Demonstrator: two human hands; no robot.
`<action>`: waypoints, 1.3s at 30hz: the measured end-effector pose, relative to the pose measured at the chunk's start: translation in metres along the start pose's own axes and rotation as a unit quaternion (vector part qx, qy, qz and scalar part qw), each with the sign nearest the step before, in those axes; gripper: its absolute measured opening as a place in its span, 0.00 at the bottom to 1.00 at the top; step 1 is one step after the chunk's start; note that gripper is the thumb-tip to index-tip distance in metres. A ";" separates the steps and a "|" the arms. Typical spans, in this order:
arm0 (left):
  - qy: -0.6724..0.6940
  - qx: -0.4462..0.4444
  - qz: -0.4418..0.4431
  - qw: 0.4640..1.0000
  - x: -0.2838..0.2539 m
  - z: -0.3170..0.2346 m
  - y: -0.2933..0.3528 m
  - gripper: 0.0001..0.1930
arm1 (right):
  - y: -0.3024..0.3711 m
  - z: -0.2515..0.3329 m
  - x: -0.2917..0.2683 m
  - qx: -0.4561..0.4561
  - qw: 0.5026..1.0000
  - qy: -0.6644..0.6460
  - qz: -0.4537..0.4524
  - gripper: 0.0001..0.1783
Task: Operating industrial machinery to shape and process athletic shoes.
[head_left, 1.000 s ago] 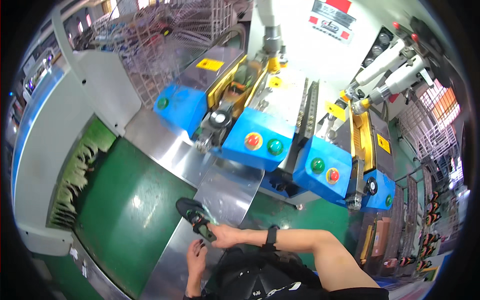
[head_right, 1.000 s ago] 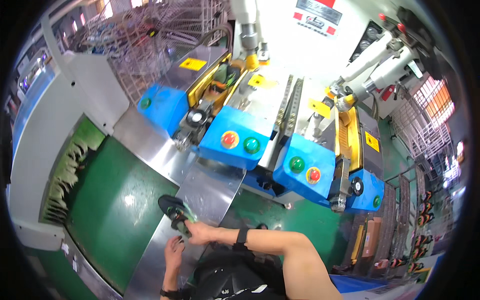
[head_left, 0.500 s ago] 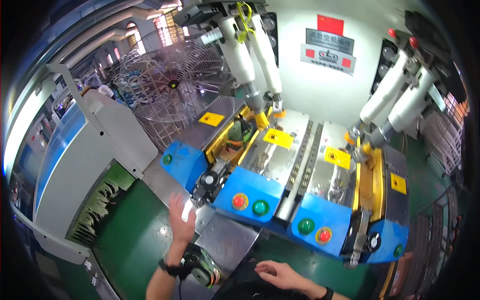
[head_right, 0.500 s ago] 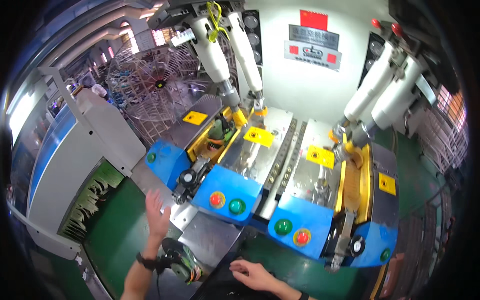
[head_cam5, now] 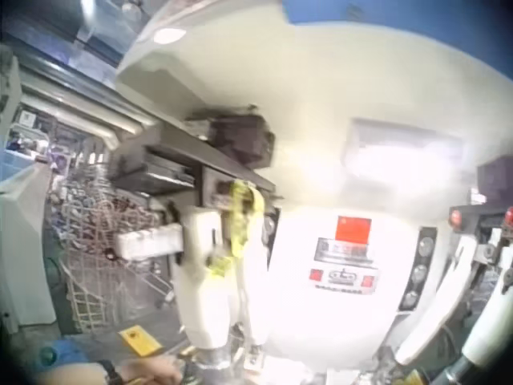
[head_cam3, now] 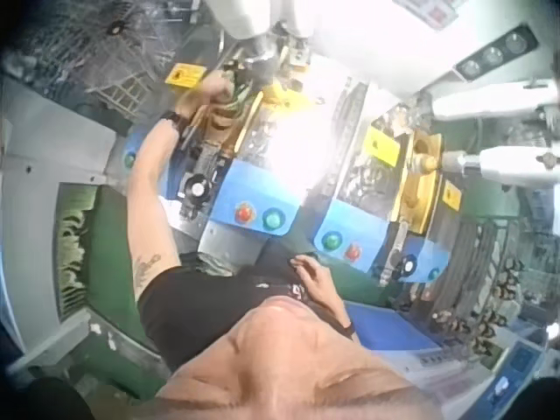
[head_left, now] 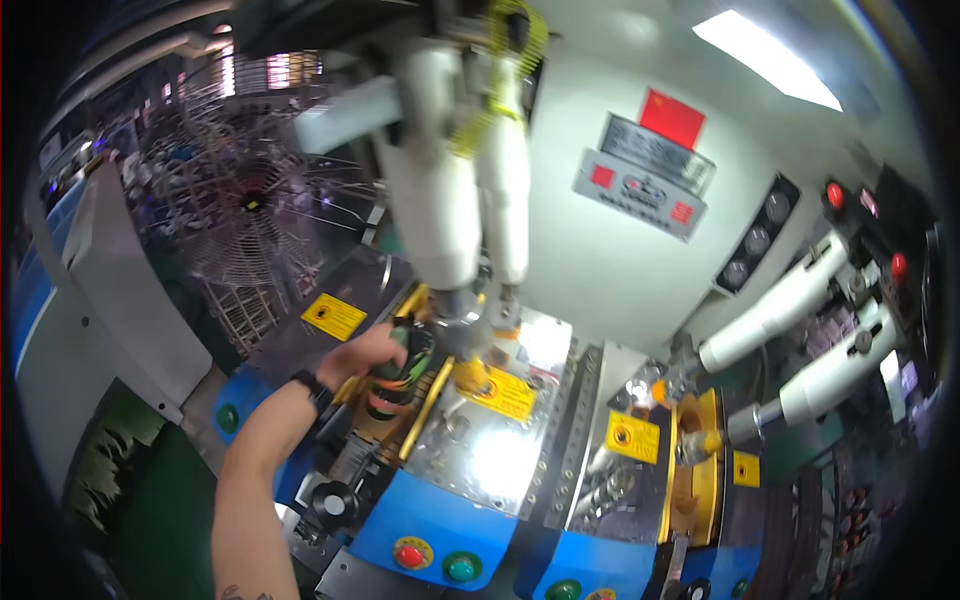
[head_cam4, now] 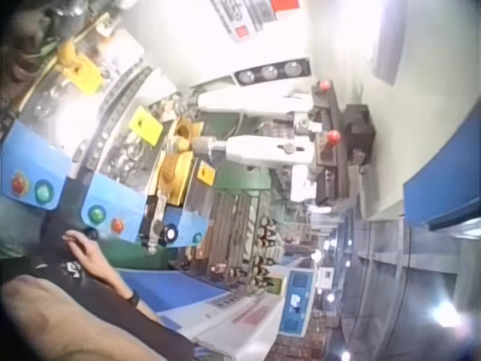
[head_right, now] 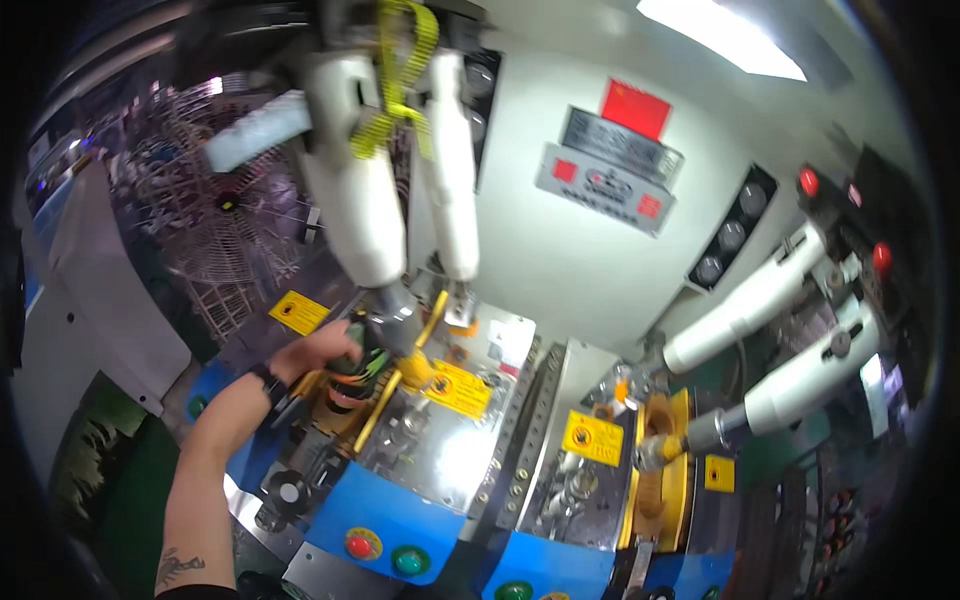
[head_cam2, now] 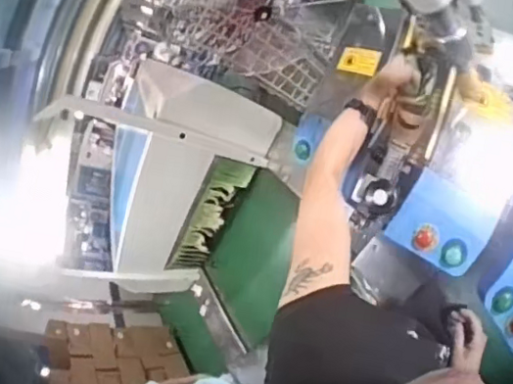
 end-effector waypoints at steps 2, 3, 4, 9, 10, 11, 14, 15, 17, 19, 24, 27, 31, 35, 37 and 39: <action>0.056 -0.026 0.047 0.997 -0.017 -0.025 0.011 0.21 | -0.006 0.012 0.013 -0.012 0.997 0.046 0.067 0.15; 0.099 -0.032 0.084 0.991 -0.021 -0.038 0.020 0.22 | -0.010 0.016 0.013 -0.001 0.996 0.057 0.073 0.15; 0.137 -0.035 0.111 0.984 -0.024 -0.044 0.037 0.23 | -0.014 0.024 0.014 -0.002 0.992 0.093 0.086 0.15; 0.276 0.068 -0.093 0.954 -0.071 -0.005 0.220 0.37 | -0.032 0.062 0.033 -0.014 0.987 0.003 0.162 0.17; 0.312 0.114 -0.065 0.941 -0.065 0.000 0.267 0.41 | -0.036 0.066 0.039 -0.019 0.985 -0.012 0.173 0.17; 0.371 0.090 -0.088 0.920 -0.056 0.020 0.316 0.44 | -0.040 0.074 0.050 -0.037 0.976 -0.073 0.202 0.19; 0.413 0.110 -0.186 0.885 -0.019 0.046 0.437 0.46 | -0.044 0.090 0.082 -0.132 0.933 -0.252 0.219 0.38; 0.444 0.101 -0.227 0.861 0.006 0.055 0.471 0.46 | -0.040 0.073 0.107 -0.073 0.920 -0.210 0.321 0.49; 0.393 0.150 -0.225 0.879 0.049 0.043 0.515 0.46 | -0.031 0.057 0.152 -0.061 0.876 -0.267 0.397 0.56; 0.355 0.071 -0.274 0.891 0.103 0.060 0.556 0.43 | -0.018 0.041 0.186 -0.160 0.880 -0.141 0.424 0.50; 0.288 0.091 -0.277 0.912 0.181 0.056 0.629 0.31 | 0.050 0.000 0.229 0.184 0.727 -0.392 0.533 0.43; 0.233 0.192 -0.372 0.878 0.150 0.050 0.666 0.36 | 0.104 -0.009 0.215 0.355 0.645 -0.362 0.572 0.43; 0.404 0.098 -0.358 0.836 0.134 0.106 0.658 0.34 | 0.145 -0.009 0.204 0.384 0.630 -0.278 0.615 0.44; 0.433 0.219 -0.122 0.866 0.137 0.107 0.681 0.36 | 0.169 -0.027 0.229 0.373 0.651 -0.219 0.624 0.43; 0.470 0.207 -0.060 0.856 0.137 0.119 0.701 0.39 | 0.179 -0.039 0.243 0.355 0.665 -0.178 0.632 0.43; 0.469 0.201 -0.037 0.859 0.129 0.129 0.715 0.44 | 0.191 -0.046 0.254 0.343 0.676 -0.149 0.635 0.43</action>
Point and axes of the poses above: each hand's wrist, its own y-axis away from the middle knuckle, its own x-axis out of the palm, z = x × y, the point moved 10 cm from there along -y, towards the middle knuckle, and after that the axes turned 8 degrees about -x, right-handed, at the moved point
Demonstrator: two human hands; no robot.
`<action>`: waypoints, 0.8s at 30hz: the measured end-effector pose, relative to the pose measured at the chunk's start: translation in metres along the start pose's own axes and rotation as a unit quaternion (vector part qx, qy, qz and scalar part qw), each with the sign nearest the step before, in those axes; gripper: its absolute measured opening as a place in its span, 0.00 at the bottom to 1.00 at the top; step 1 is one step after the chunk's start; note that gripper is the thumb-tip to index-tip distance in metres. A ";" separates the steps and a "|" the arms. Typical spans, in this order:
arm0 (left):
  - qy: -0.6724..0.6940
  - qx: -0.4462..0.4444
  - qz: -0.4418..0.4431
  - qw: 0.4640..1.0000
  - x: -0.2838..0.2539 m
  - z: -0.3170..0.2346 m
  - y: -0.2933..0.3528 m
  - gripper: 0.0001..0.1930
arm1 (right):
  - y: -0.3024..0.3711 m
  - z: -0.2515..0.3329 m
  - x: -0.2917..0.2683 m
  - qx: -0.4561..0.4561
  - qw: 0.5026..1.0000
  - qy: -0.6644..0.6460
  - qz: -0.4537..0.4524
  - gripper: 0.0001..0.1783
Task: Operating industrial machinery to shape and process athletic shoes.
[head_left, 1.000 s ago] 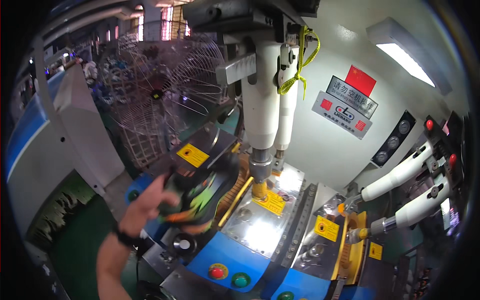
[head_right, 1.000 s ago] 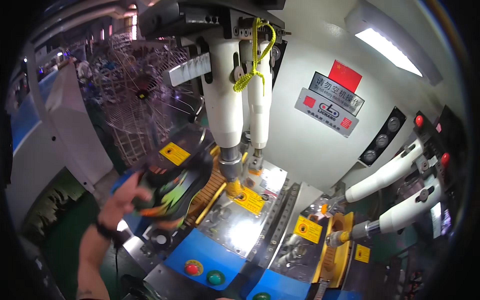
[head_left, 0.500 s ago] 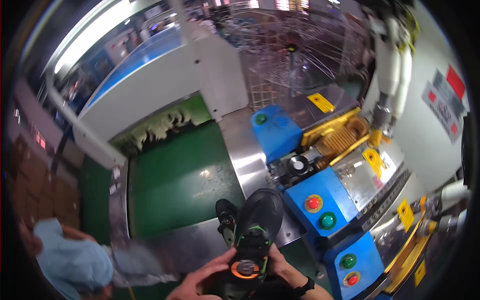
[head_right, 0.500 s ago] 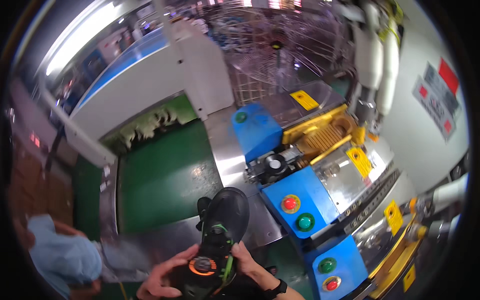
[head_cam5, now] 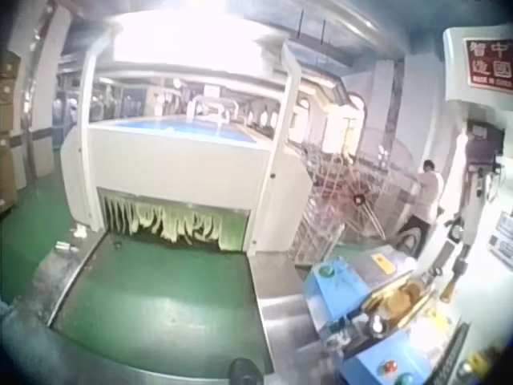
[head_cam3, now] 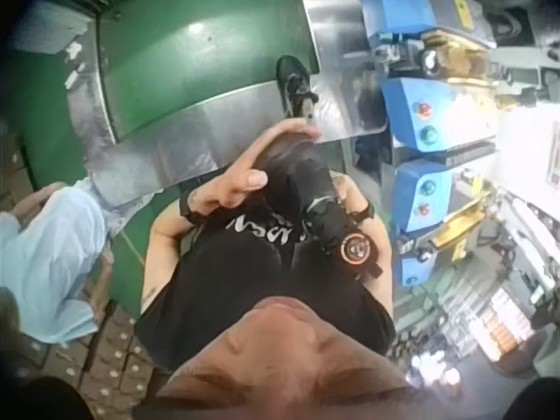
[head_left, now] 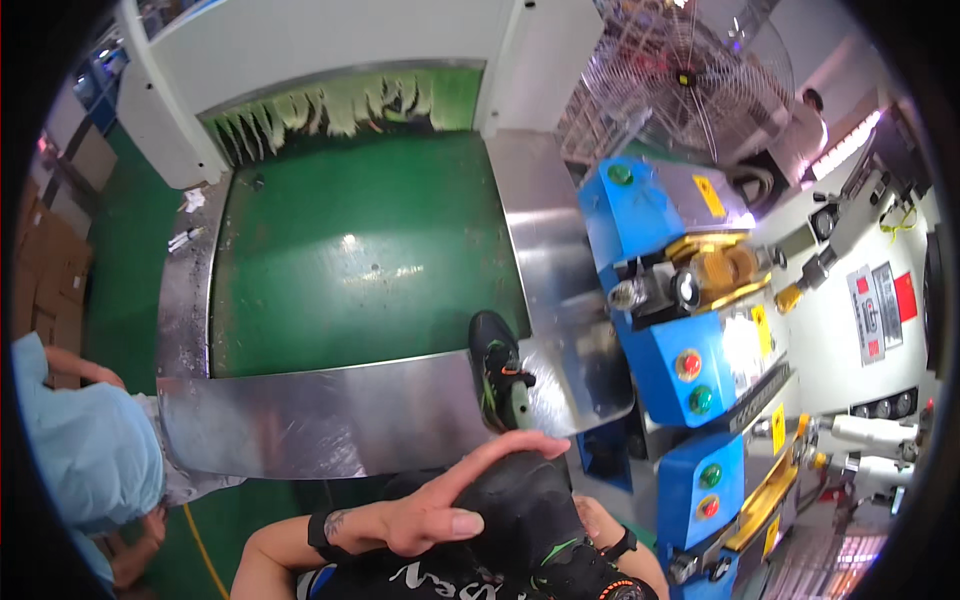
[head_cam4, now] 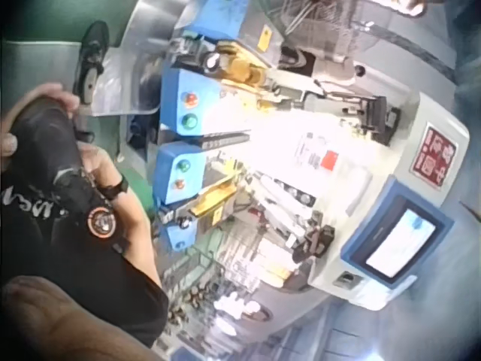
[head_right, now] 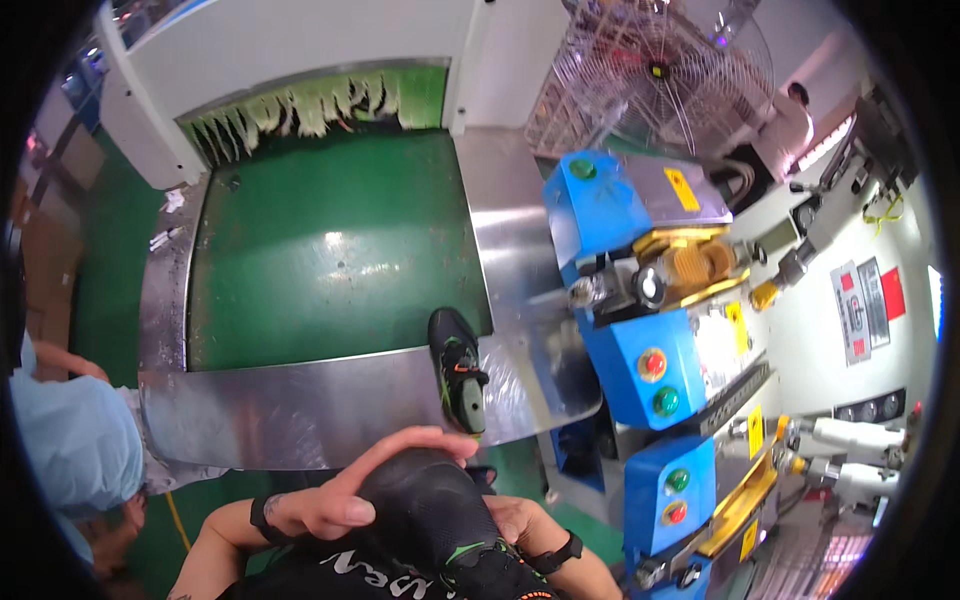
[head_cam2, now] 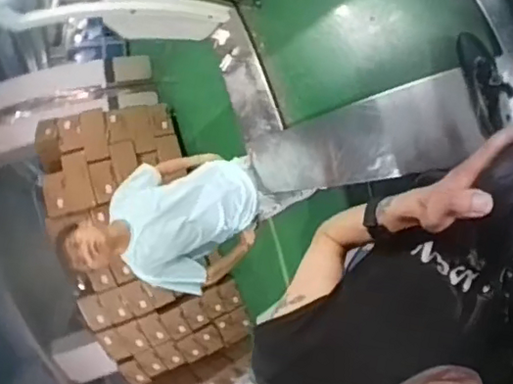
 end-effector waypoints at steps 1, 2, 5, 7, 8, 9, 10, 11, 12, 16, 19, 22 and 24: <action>0.051 0.003 -0.008 0.999 -0.010 -0.006 0.005 0.45 | -0.004 -0.004 0.004 0.004 1.000 0.011 -0.006 0.43; 0.095 -0.003 -0.015 0.995 -0.020 -0.008 0.008 0.46 | -0.007 -0.007 0.008 0.007 1.000 0.026 -0.011 0.43; 0.167 -0.055 0.003 0.984 -0.035 -0.004 0.013 0.48 | -0.009 -0.018 0.017 0.019 0.998 0.056 -0.033 0.43; 0.202 -0.091 0.008 0.975 -0.043 0.003 0.015 0.50 | -0.006 -0.025 0.023 0.029 0.997 0.058 -0.044 0.43; 0.203 -0.086 0.014 0.975 -0.045 0.001 0.016 0.50 | -0.006 -0.029 0.025 0.033 0.996 0.061 -0.048 0.43; 0.200 -0.089 0.021 0.975 -0.047 0.001 0.017 0.50 | -0.005 -0.032 0.027 0.035 0.996 0.062 -0.051 0.43; 0.201 -0.100 0.032 0.974 -0.046 0.002 0.017 0.50 | -0.004 -0.035 0.028 0.035 0.996 0.059 -0.055 0.43; 0.203 -0.094 0.030 0.974 -0.048 0.001 0.018 0.50 | -0.004 -0.037 0.028 0.037 0.996 0.062 -0.057 0.43; 0.218 -0.104 0.024 0.970 -0.050 0.003 0.018 0.50 | -0.004 -0.039 0.029 0.037 0.995 0.064 -0.060 0.43; 0.237 -0.104 0.021 0.966 -0.051 0.003 0.018 0.50 | -0.005 -0.038 0.029 0.044 0.994 0.080 -0.062 0.43; 0.237 -0.101 0.017 0.966 -0.049 0.006 0.020 0.50 | -0.007 -0.023 0.035 0.061 0.991 0.108 -0.051 0.43; 0.249 -0.136 0.025 0.959 -0.044 0.019 0.023 0.50 | -0.009 0.004 0.042 0.089 0.973 0.208 -0.052 0.43; 0.247 -0.182 0.033 0.951 -0.040 0.032 0.026 0.51 | -0.008 0.022 0.049 0.123 0.958 0.257 -0.047 0.44</action>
Point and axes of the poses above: each hand's wrist, its own y-axis away from the middle knuckle, its own x-axis out of the palm, z = x × y, the point moved 10 cm from there along -y, towards the middle knuckle, and after that the axes turned 8 degrees about -x, right-handed, at the moved point
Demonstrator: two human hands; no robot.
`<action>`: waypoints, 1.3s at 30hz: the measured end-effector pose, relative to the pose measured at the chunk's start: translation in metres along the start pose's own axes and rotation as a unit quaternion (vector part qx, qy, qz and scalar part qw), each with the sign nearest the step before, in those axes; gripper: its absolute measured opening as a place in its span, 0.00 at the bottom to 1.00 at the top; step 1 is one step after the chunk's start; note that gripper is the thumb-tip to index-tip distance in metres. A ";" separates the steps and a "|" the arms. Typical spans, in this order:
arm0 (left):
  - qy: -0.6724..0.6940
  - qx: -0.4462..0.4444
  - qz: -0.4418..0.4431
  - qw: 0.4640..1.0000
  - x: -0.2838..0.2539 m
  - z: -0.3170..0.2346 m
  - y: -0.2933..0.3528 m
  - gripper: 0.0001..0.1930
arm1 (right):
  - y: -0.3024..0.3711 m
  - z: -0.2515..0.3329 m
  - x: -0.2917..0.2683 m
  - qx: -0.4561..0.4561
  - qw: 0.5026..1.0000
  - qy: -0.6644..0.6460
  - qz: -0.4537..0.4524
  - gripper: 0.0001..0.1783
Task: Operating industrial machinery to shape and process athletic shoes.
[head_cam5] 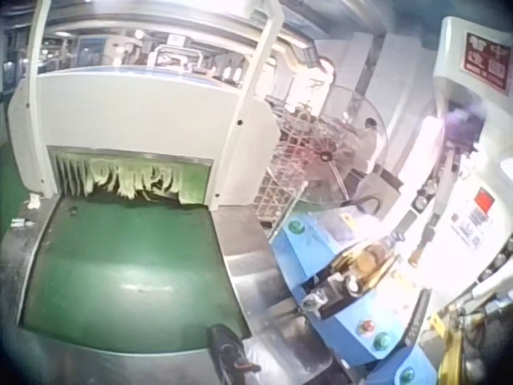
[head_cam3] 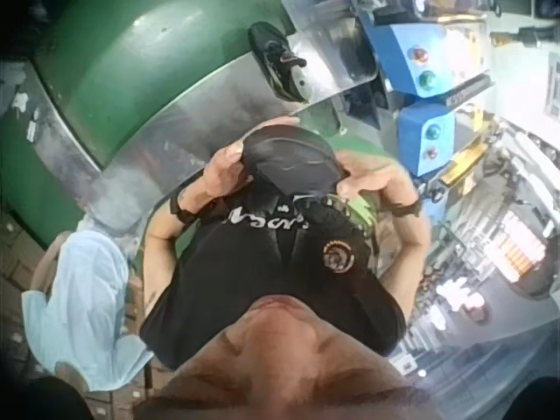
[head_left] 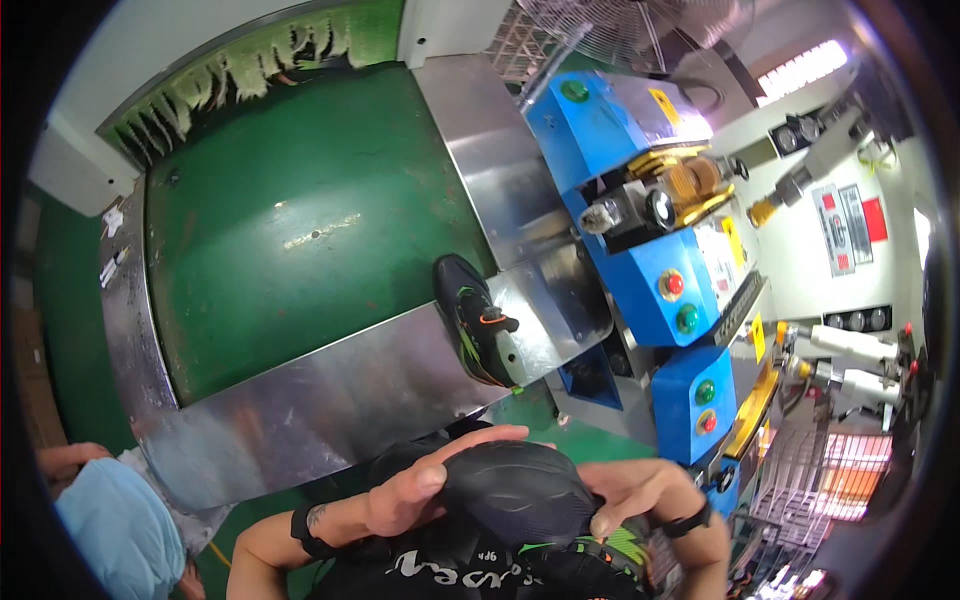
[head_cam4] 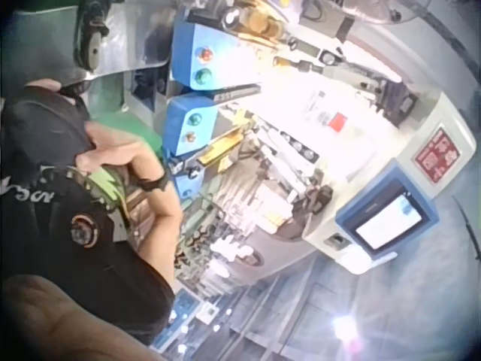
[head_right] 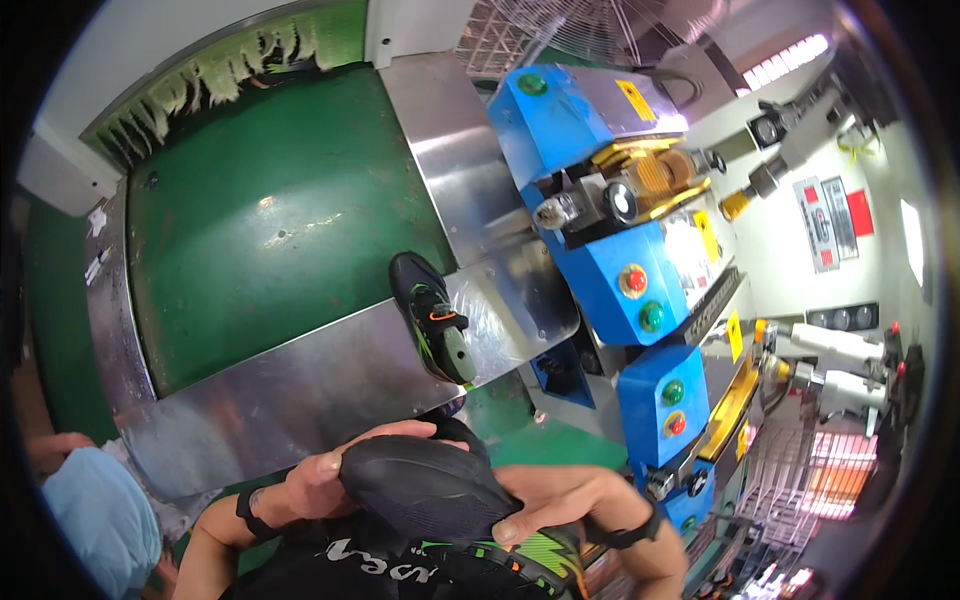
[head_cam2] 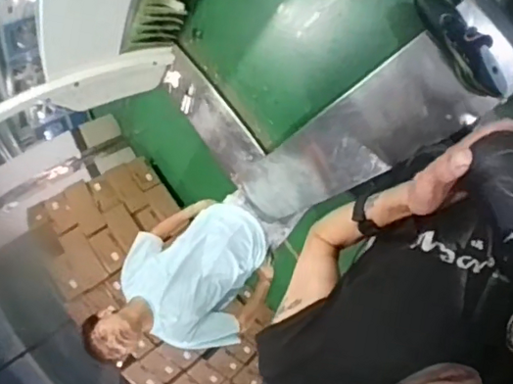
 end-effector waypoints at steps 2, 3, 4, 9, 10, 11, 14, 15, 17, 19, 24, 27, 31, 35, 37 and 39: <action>0.009 -0.051 -0.007 0.999 -0.004 0.013 -0.001 0.52 | 0.006 0.026 0.003 -0.019 1.000 -0.014 0.013 0.44; -0.006 -0.066 0.010 0.998 -0.001 0.016 -0.001 0.54 | 0.009 0.034 0.003 -0.013 0.997 0.067 0.020 0.46; -0.020 -0.079 0.026 0.996 0.002 0.019 -0.001 0.55 | 0.011 0.041 0.004 -0.005 0.989 0.149 0.027 0.48; -0.066 -0.120 0.000 0.991 -0.001 0.024 -0.003 0.58 | 0.023 0.055 0.003 0.051 0.975 0.217 0.001 0.53; -0.063 -0.135 -0.003 0.989 -0.001 0.025 -0.003 0.59 | 0.027 0.049 0.004 0.090 0.975 0.204 0.005 0.54; -0.068 -0.142 -0.002 0.988 0.001 0.026 -0.004 0.59 | 0.032 0.040 0.004 0.145 0.968 0.204 0.015 0.54; -0.074 -0.163 -0.011 0.984 0.002 0.028 -0.008 0.59 | 0.037 0.036 0.007 0.162 0.964 0.211 0.018 0.56; -0.081 -0.170 -0.004 0.982 0.004 0.029 -0.010 0.60 | 0.037 0.037 0.010 0.146 0.970 0.192 0.020 0.56; -0.089 -0.180 0.003 0.980 0.005 0.030 -0.013 0.60 | 0.040 0.038 0.010 0.135 0.975 0.179 -0.003 0.56; -0.080 -0.193 0.026 0.978 0.009 0.032 -0.015 0.60 | 0.041 0.039 0.011 0.119 0.977 0.176 -0.020 0.56; -0.093 -0.203 0.036 0.974 0.012 0.035 -0.018 0.59 | 0.049 0.040 0.015 0.144 0.971 0.186 -0.042 0.57; -0.106 -0.211 0.021 0.971 0.012 0.038 -0.019 0.59 | 0.056 0.038 0.016 0.184 0.962 0.197 -0.045 0.58; -0.138 -0.196 0.012 0.971 0.013 0.034 -0.024 0.59 | 0.060 0.034 0.017 0.208 0.956 0.199 -0.056 0.58; -0.138 -0.162 0.056 0.976 0.018 0.026 -0.025 0.53 | 0.057 0.033 0.017 0.183 0.954 0.226 -0.068 0.59; -0.146 -0.168 0.047 0.974 0.015 0.028 -0.024 0.49 | 0.055 0.037 0.018 0.156 0.958 0.230 -0.078 0.59; -0.150 -0.157 0.052 0.975 0.017 0.029 -0.022 0.47 | 0.055 0.041 0.018 0.146 0.957 0.234 -0.088 0.59</action>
Point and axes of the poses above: each hand's wrist, its own y-axis away from the middle knuckle, its own x-axis out of the palm, z = x × y, the point moved 10 cm from there along -y, towards the middle knuckle, and after that the axes turned 8 degrees about -x, right-handed, at the moved point
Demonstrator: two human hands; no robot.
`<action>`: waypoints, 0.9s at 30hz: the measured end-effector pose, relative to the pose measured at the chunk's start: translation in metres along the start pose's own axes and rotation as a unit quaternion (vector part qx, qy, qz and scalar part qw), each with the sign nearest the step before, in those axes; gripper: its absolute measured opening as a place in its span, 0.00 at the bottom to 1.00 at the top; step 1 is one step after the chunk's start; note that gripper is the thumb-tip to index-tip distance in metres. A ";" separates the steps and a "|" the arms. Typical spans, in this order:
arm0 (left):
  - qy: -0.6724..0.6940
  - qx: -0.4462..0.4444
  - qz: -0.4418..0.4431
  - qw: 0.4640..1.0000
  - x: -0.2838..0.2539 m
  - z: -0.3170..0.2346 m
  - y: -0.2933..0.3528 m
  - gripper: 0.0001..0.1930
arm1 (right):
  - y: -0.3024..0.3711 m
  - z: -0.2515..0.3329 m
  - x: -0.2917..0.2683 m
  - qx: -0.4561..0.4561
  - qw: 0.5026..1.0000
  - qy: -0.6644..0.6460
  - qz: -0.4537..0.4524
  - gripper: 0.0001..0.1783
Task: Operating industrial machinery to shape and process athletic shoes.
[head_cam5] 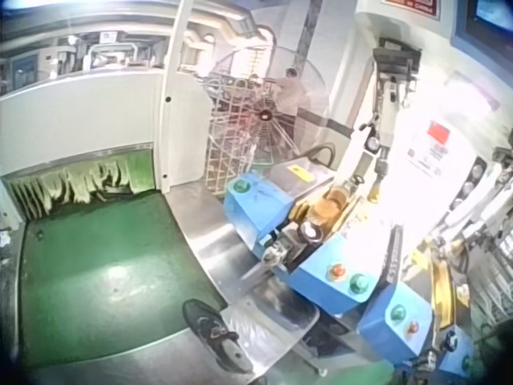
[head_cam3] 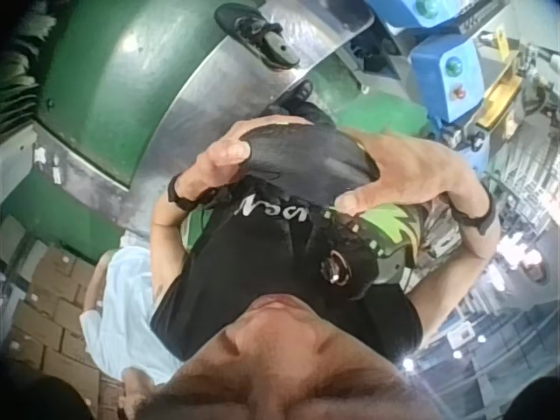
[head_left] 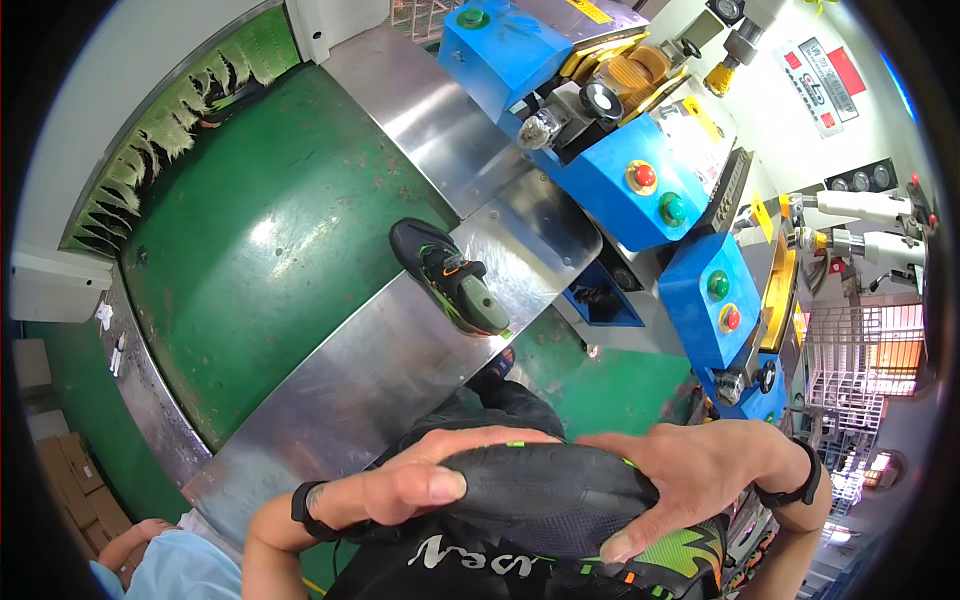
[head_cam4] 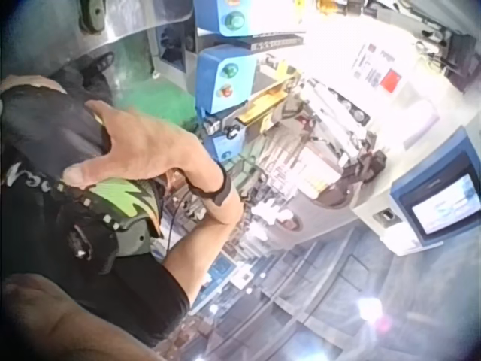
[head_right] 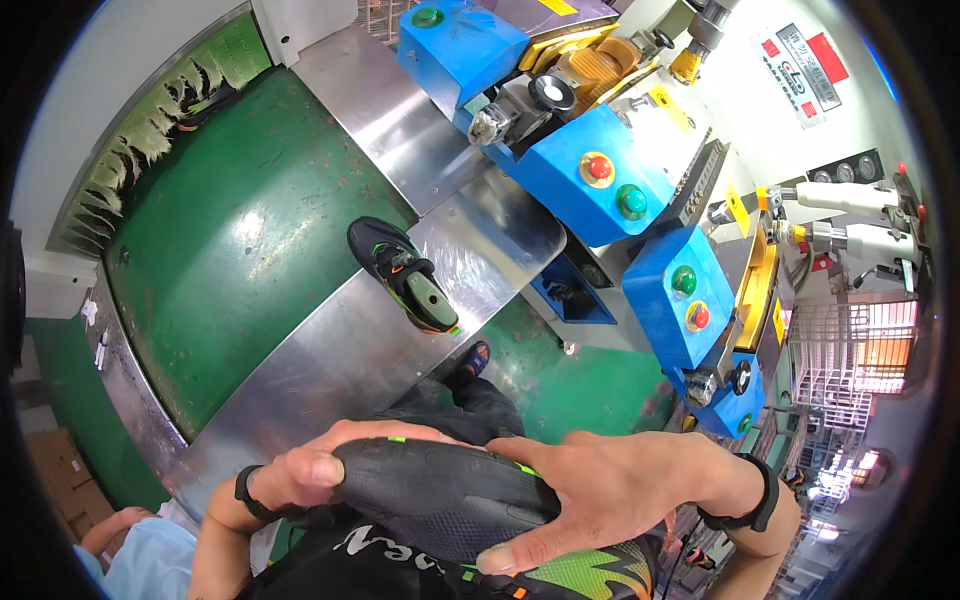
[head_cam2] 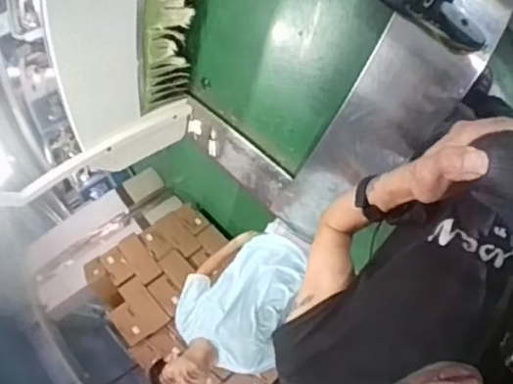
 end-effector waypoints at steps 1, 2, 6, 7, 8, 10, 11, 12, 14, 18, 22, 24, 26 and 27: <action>0.003 0.008 0.004 1.000 0.002 0.000 0.001 0.45 | 0.003 -0.007 0.003 0.044 0.999 0.021 0.020 0.59; 0.001 0.008 0.003 1.000 0.005 0.001 0.000 0.45 | 0.008 -0.019 0.010 0.104 0.991 0.043 0.066 0.59; 0.040 -0.025 -0.013 0.999 0.006 0.006 0.001 0.43 | 0.003 -0.017 0.011 0.060 0.996 0.040 0.054 0.59; 0.035 -0.043 -0.019 0.998 0.005 0.007 0.000 0.42 | -0.004 -0.009 0.009 -0.002 1.000 -0.006 0.026 0.58; 0.066 -0.058 0.010 0.996 0.008 0.006 0.002 0.43 | -0.006 -0.011 0.009 -0.024 0.999 -0.044 0.014 0.57; 0.022 -0.022 0.067 0.997 0.015 -0.008 0.005 0.44 | -0.013 -0.018 0.014 -0.063 0.996 -0.064 0.021 0.56; -0.008 -0.007 0.105 0.994 0.022 -0.013 0.007 0.45 | -0.014 -0.029 0.026 -0.038 0.995 -0.068 0.068 0.55; 0.009 -0.046 0.135 0.990 0.025 -0.008 0.009 0.47 | -0.018 -0.031 0.028 -0.066 0.995 -0.045 0.065 0.54; -0.021 -0.053 0.109 0.992 0.019 -0.008 0.008 0.48 | -0.021 -0.024 0.027 -0.155 0.985 -0.068 0.043 0.54; -0.013 -0.015 0.136 0.991 0.025 -0.014 0.009 0.48 | -0.024 -0.037 0.035 -0.153 0.980 -0.099 0.076 0.55; -0.015 -0.026 0.108 0.994 0.020 -0.011 0.008 0.48 | -0.030 -0.042 0.037 -0.183 0.975 -0.102 0.075 0.55; -0.019 -0.025 0.110 0.993 0.019 -0.011 0.008 0.49 | -0.032 -0.039 0.038 -0.236 0.959 -0.141 0.070 0.54; -0.029 -0.002 0.118 0.993 0.020 -0.014 0.008 0.49 | -0.037 -0.045 0.042 -0.252 0.952 -0.161 0.067 0.54; -0.035 0.004 0.120 0.992 0.021 -0.013 0.008 0.50 | -0.039 -0.046 0.044 -0.268 0.948 -0.159 0.069 0.53</action>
Point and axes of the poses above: each hand's wrist, its own y-axis away from the middle knuckle, its own x-axis out of the palm, z = x × y, the point moved 10 cm from there along -y, towards the middle knuckle, and after that the axes turned 8 degrees about -x, right-handed, at the moved point
